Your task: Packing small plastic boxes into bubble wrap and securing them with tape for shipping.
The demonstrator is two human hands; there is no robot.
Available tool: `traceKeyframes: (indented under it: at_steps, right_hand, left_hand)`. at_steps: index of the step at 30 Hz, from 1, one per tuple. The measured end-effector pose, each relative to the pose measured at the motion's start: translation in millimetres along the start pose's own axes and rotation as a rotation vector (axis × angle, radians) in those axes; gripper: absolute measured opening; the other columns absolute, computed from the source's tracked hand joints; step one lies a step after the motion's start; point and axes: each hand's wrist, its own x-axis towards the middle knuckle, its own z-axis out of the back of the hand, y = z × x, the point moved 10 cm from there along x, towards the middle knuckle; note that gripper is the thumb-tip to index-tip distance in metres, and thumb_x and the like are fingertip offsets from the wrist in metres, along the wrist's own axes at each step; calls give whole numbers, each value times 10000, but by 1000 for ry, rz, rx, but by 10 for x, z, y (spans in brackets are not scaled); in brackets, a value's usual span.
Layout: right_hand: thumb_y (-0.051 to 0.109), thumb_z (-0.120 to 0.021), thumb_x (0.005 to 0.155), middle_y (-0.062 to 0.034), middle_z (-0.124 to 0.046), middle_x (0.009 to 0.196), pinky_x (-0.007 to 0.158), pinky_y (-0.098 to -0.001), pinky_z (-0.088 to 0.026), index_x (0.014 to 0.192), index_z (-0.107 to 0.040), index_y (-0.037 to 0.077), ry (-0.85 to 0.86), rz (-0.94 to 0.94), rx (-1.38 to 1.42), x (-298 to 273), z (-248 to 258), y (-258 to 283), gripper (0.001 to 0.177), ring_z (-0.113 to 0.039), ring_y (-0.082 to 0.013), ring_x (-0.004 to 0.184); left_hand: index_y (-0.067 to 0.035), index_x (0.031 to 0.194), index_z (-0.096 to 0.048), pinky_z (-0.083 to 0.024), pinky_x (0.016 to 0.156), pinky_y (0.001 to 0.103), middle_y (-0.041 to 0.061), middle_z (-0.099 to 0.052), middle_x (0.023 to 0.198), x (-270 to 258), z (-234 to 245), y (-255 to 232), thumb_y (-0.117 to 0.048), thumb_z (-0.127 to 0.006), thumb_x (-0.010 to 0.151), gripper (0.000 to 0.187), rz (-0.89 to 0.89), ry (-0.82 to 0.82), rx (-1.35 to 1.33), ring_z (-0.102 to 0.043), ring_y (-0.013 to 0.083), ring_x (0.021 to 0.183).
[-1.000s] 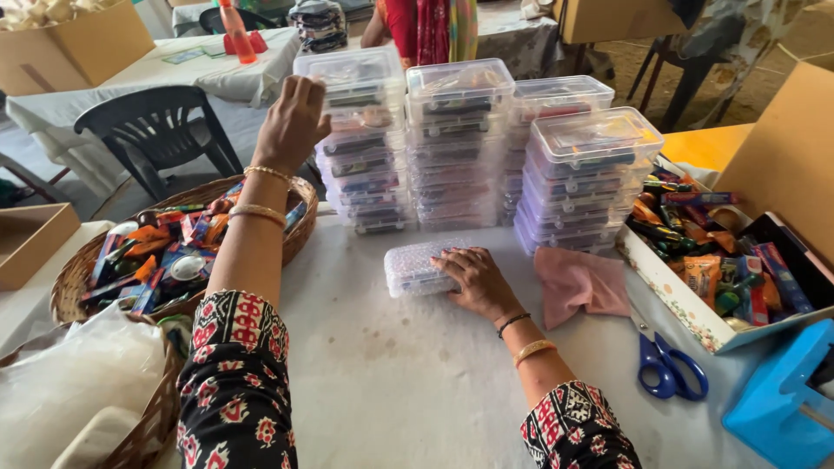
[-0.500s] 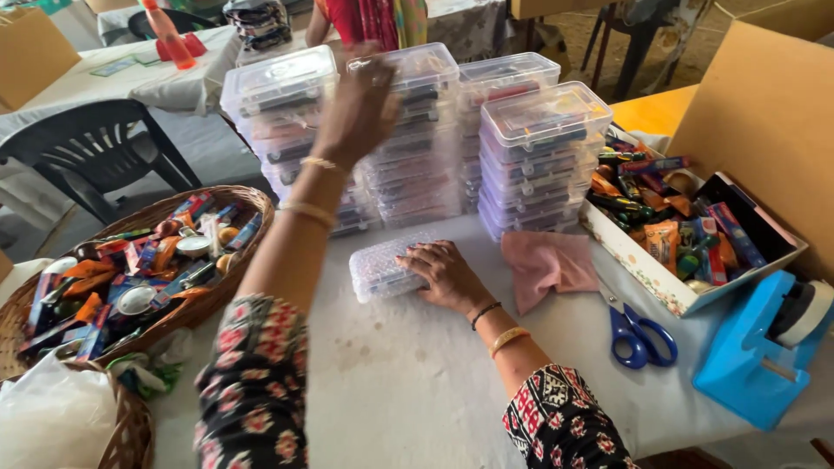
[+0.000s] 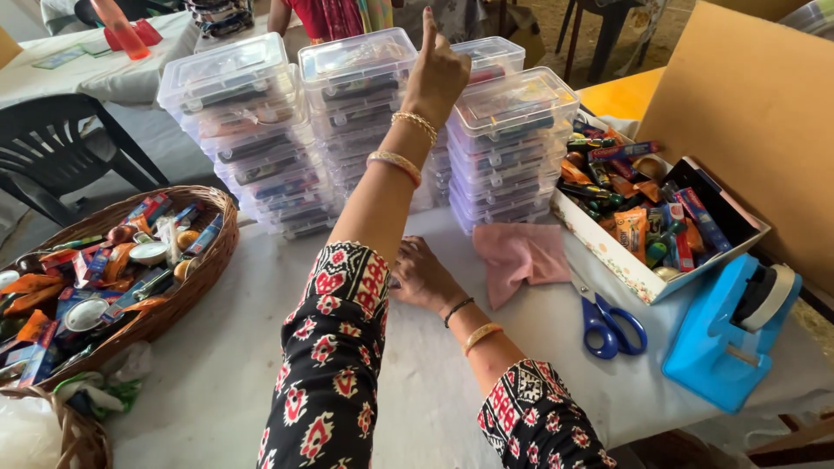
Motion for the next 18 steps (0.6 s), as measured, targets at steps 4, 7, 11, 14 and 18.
traceKeyframes:
  at_steps: [4,7,11,14,18]
  right_hand:
    - [313,-829,773,-109,-623,1253,1115,-494,-367,1244,-636,74,14,-10,-16,-25,-30,-20,562,-548,-285,1259]
    - [281,-833,721,-94,-617,1313,1120,-474,-374,1232,-633,99,41,-11,-23,-16,-32,1,579,-546,-275,1287]
    - [265,-852,701,-99,-607,1320,1117,-485,-362,1286,-618,117,44,-7,-33,13,25,21,647,-538,-281,1286]
    - [252,-867,685,-91,-625,1311,1115,-468,-371,1331,-610,145,25,5,-11,9,64,33,704,-552,-271,1279]
    - [181,-866,672,-62,-654,1317,1114,-432,-392,1382,-595,160,-21,-10,32,15,179,13,760,-581,-234,1278]
  left_hand:
    - [-112,918,-687,-79,1207,669,24,-702,734,-23,119,84,-103,-715,906,32,-28,-67,-9,-712,280,923]
    - [-109,947,-687,-111,1192,679,16,-685,730,-23,312,180,-79,-727,877,86,11,-172,-88,-707,243,827]
    - [-84,1070,-660,-171,1174,660,29,-689,831,-96,763,337,-57,-717,840,239,70,-343,-157,-700,231,868]
    - [-66,1152,-615,-202,1188,632,47,-672,917,-312,1175,505,-63,-692,894,269,103,-468,-237,-681,227,921]
    - [-41,1259,-549,-296,1157,559,62,-614,971,-983,1781,786,-154,-691,954,355,84,-580,-351,-629,224,959]
